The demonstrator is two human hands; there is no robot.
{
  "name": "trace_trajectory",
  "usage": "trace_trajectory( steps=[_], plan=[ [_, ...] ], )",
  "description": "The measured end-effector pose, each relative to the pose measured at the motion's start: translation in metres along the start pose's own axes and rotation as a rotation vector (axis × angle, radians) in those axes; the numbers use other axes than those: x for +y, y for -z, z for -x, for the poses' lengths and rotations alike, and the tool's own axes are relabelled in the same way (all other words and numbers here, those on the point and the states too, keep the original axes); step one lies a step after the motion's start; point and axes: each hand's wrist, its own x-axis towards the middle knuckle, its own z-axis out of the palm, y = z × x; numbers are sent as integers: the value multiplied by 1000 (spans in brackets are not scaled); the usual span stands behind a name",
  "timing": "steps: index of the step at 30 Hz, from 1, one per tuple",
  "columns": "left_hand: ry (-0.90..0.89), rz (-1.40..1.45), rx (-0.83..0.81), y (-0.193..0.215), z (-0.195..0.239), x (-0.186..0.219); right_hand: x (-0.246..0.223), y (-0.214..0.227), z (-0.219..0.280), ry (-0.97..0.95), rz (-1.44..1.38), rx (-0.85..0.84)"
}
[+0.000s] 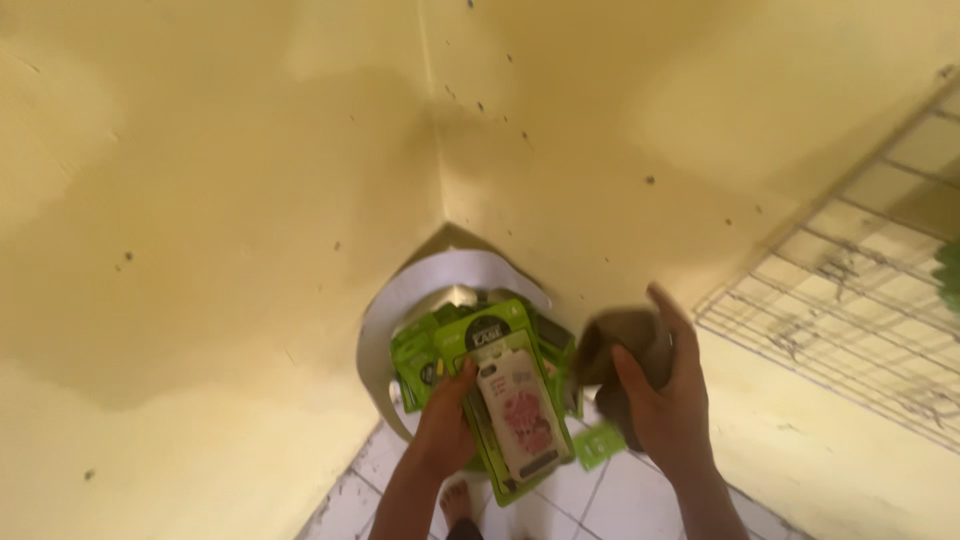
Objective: The person repeatedly picks up packaged phone cases from a white bucket on the floor and hangs them on a wall-mounted wire display rack. The person handles the cases one at a time, placing them onto hooks on the grid.
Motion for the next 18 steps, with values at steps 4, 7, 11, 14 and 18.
trace_trajectory(
  steps=[4,7,11,14,18],
  plan=[
    [-2,28,-99,-27,3,-23,-19,-26,8,387,-190,-181],
    [-55,-82,-175,-40,5,-27,-19,-47,17,577,128,-273],
    [-23,-105,-68,-47,6,-24,-10,-49,15,443,166,-358],
    [-145,-144,-60,-55,5,-25,-5,-50,14,588,186,-322],
    [-108,-280,5,-52,8,-27,4,-47,23,585,160,-449]
  ],
)
